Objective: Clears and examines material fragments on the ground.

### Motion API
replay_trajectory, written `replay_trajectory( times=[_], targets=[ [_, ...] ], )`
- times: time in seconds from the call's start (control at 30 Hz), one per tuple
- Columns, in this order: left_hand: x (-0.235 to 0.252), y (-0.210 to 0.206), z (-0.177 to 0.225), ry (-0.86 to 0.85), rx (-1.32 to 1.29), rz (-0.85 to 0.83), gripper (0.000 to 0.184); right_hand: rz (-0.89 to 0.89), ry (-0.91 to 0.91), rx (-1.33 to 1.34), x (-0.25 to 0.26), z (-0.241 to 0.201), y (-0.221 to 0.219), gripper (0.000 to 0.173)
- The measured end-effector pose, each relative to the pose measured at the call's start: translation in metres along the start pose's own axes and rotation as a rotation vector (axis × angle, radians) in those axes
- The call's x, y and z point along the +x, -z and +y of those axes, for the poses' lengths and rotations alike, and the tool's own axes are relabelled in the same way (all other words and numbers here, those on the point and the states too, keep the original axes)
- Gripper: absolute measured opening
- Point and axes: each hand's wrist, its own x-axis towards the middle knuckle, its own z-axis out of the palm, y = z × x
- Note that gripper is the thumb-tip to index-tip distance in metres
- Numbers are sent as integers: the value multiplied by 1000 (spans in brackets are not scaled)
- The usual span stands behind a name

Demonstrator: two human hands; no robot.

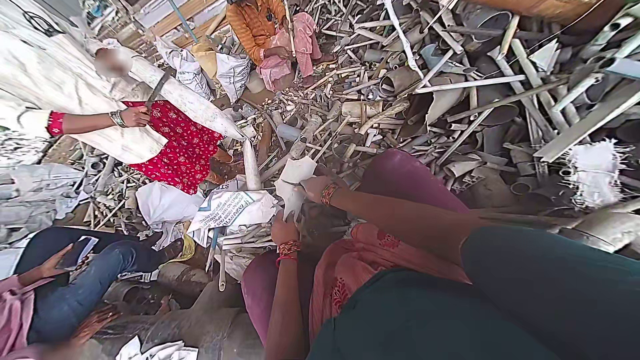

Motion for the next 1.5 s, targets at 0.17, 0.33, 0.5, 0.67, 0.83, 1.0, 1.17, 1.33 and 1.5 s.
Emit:
replay_trajectory(
  times=[0.17,0.33,0.5,0.67,0.83,1.0,1.17,1.33,1.5],
  targets=[
    [-2,-1,2,27,31,4,36,132,-162,29,18,26,15,56],
    [-1,-1,0,19,-52,29,35,-20,-19,24,-2,3,3,58],
    [-4,1,2,40,-33,39,36,101,-101,33,19,22,7,57],
    [-3,-1,-2,37,-83,57,33,8,-45,29,7,9,2,59],
    [-3,0,-2,43,-89,80,33,73,-47,16,16,15,-3,58],
    [-4,0,-2,47,-41,38,35,79,-114,56,15,22,6,60],
    [0,-1,-5,50,-100,82,33,3,12,-10,0,2,-5,57],
    [-4,-2,0,66,2,42,37,124,-135,55,25,30,9,63],
    [-2,-3,-4,49,-100,99,33,0,53,-3,5,7,-10,60]
  ],
)
